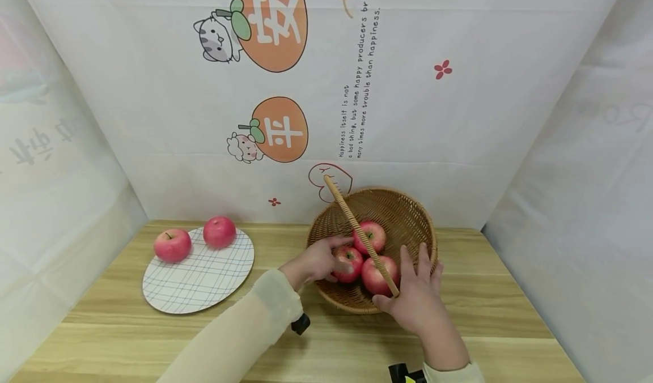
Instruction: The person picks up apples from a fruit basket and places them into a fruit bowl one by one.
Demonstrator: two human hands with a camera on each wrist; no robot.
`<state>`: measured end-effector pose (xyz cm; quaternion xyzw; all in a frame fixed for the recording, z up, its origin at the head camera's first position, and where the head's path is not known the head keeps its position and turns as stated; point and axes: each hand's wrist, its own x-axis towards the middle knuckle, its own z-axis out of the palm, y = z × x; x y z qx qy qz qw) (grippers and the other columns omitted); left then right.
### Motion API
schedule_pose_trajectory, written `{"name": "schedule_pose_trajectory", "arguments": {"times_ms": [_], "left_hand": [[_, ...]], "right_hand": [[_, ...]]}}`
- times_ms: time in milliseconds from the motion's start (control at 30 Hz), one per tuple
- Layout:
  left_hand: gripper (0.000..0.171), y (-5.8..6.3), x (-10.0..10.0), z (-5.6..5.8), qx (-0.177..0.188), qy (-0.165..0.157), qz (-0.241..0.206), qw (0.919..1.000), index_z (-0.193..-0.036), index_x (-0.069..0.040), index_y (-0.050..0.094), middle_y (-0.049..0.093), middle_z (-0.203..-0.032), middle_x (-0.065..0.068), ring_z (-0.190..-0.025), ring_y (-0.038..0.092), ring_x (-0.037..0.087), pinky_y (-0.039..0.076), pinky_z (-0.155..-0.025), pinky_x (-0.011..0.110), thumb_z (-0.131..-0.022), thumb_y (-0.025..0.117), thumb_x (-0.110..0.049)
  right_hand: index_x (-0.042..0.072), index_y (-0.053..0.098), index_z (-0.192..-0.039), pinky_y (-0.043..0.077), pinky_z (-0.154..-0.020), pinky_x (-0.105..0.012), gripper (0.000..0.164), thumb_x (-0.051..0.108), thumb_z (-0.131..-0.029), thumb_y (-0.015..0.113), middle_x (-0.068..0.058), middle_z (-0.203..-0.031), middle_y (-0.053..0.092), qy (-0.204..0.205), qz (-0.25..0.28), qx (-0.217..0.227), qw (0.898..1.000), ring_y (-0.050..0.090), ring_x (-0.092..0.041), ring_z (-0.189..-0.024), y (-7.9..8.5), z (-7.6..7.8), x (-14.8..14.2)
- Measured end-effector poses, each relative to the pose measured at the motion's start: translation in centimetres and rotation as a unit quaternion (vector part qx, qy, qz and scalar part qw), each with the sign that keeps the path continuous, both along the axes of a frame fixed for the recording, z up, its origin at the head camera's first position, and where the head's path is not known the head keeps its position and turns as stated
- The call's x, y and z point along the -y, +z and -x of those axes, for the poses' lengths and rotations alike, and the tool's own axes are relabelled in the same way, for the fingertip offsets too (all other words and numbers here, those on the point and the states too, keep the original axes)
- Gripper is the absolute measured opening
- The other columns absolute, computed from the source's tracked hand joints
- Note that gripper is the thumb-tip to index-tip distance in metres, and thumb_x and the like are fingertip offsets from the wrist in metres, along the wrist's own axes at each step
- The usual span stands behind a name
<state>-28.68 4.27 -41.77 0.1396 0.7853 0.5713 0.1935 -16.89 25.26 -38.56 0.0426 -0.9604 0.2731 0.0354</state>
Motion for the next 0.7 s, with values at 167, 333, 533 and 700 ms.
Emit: {"name": "schedule_pose_trajectory", "arguments": {"times_ms": [167,333,533,700], "left_hand": [[0.064,-0.1,-0.05,0.04,-0.001,-0.004,0.01,0.9999,-0.139,-0.021,0.061,0.052,-0.141,0.005,-0.098,0.061,0.019,0.06,-0.065,0.041,-0.081,0.083,-0.006],[0.061,0.18,-0.04,-0.37,-0.01,-0.005,0.036,0.9993,-0.135,-0.019,0.065,0.059,-0.133,0.003,-0.087,0.062,0.015,0.059,-0.063,0.038,-0.078,0.085,-0.005],[0.054,0.33,-0.18,-0.81,-0.049,-0.007,0.072,0.9962,-0.128,-0.014,0.069,0.06,-0.131,0.005,-0.069,0.059,0.016,0.057,-0.058,0.036,-0.077,0.085,-0.004],[0.052,0.17,-0.35,-0.85,-0.07,-0.006,0.087,0.9938,-0.125,-0.012,0.071,0.06,-0.129,0.004,-0.062,0.058,0.016,0.055,-0.053,0.032,-0.076,0.085,-0.001]], "right_hand": [[-0.005,0.008,-0.156,0.015,-0.094,-0.084,0.119,0.044,-0.078,0.084,-0.033,-0.155,-0.02,-0.001,-0.002,0.001,1.0,-0.017,-0.07,-0.129,0.09,-0.01,0.06],[-0.005,0.009,-0.157,0.016,-0.094,-0.084,0.119,0.045,-0.079,0.084,-0.034,-0.156,-0.019,-0.002,-0.008,0.003,1.0,-0.016,-0.07,-0.129,0.09,0.03,0.14],[-0.005,0.009,-0.156,0.015,-0.095,-0.084,0.118,0.042,-0.078,0.084,-0.034,-0.156,-0.017,-0.002,-0.006,-0.003,1.0,-0.016,-0.07,-0.13,-0.01,0.02,0.2],[-0.006,0.01,-0.156,0.015,-0.095,-0.084,0.119,0.044,-0.077,0.084,-0.034,-0.156,-0.016,-0.001,-0.004,-0.007,1.0,-0.016,-0.07,-0.129,-0.06,0.02,0.15]]}}
